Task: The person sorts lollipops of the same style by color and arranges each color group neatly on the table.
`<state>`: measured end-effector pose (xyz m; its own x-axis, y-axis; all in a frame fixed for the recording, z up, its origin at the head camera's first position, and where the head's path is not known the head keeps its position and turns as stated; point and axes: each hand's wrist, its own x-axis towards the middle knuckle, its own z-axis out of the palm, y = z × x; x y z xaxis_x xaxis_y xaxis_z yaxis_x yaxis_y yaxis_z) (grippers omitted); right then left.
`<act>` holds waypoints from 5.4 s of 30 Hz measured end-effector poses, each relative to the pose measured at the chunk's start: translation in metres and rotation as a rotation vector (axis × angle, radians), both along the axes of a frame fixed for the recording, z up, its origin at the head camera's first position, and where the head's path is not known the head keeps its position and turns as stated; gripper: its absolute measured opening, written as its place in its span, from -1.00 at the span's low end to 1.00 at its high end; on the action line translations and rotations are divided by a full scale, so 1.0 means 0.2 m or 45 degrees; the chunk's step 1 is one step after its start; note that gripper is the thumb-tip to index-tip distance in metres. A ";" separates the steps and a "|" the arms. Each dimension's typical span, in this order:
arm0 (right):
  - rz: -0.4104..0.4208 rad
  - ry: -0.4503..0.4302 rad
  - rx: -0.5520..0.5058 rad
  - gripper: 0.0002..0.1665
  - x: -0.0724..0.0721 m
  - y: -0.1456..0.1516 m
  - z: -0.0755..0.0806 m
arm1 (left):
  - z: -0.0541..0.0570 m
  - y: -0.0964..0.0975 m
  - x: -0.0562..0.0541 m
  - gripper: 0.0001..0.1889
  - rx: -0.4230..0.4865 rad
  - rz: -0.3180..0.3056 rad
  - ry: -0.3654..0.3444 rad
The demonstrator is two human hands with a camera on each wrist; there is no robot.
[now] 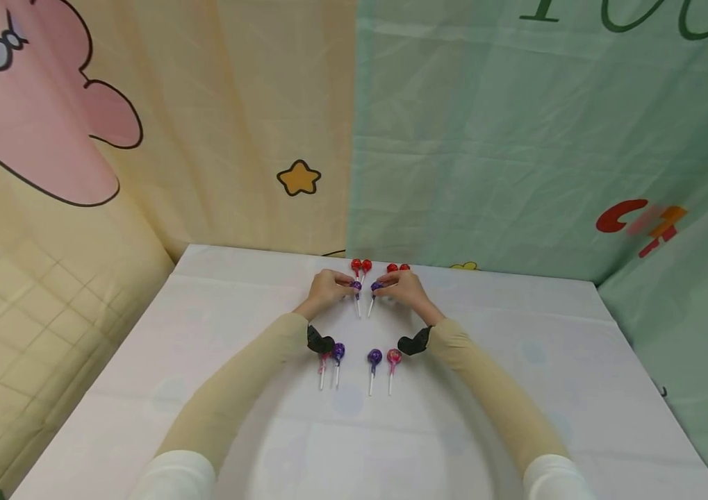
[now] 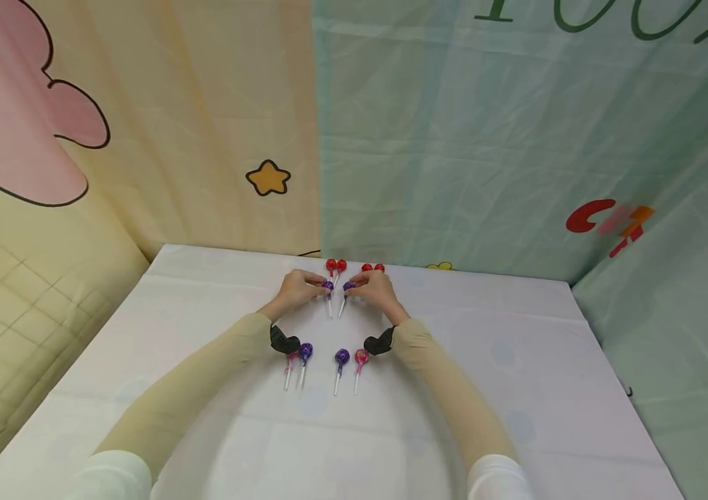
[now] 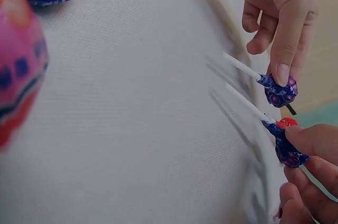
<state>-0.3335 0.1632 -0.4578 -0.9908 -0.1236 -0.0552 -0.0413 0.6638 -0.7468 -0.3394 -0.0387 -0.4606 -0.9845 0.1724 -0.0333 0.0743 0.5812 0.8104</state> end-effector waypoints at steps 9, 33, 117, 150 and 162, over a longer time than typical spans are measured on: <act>-0.017 -0.009 -0.004 -0.61 -0.04 -0.04 -0.03 | -0.02 -0.01 -0.02 -0.71 -0.016 0.023 -0.050; -0.023 -0.006 0.086 -0.64 -0.04 -0.13 -0.04 | -0.02 0.01 0.00 -0.70 -0.109 0.044 -0.045; 0.146 0.073 0.026 -0.65 0.48 0.05 -0.01 | -0.01 -0.31 0.50 -0.67 0.012 -0.053 0.058; 0.324 0.154 0.121 -0.65 0.67 0.02 -0.06 | -0.01 -0.26 0.59 -0.67 -0.188 -0.323 0.086; 0.344 0.159 0.138 -0.68 0.66 0.00 -0.06 | 0.00 -0.23 0.60 -0.71 -0.199 -0.306 0.050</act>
<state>-0.2015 0.1626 -0.4696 -0.9227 -0.3836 0.0376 -0.3140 0.6914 -0.6506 -0.2190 -0.0851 -0.4616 -0.9169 0.3970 -0.0403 0.2549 0.6606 0.7062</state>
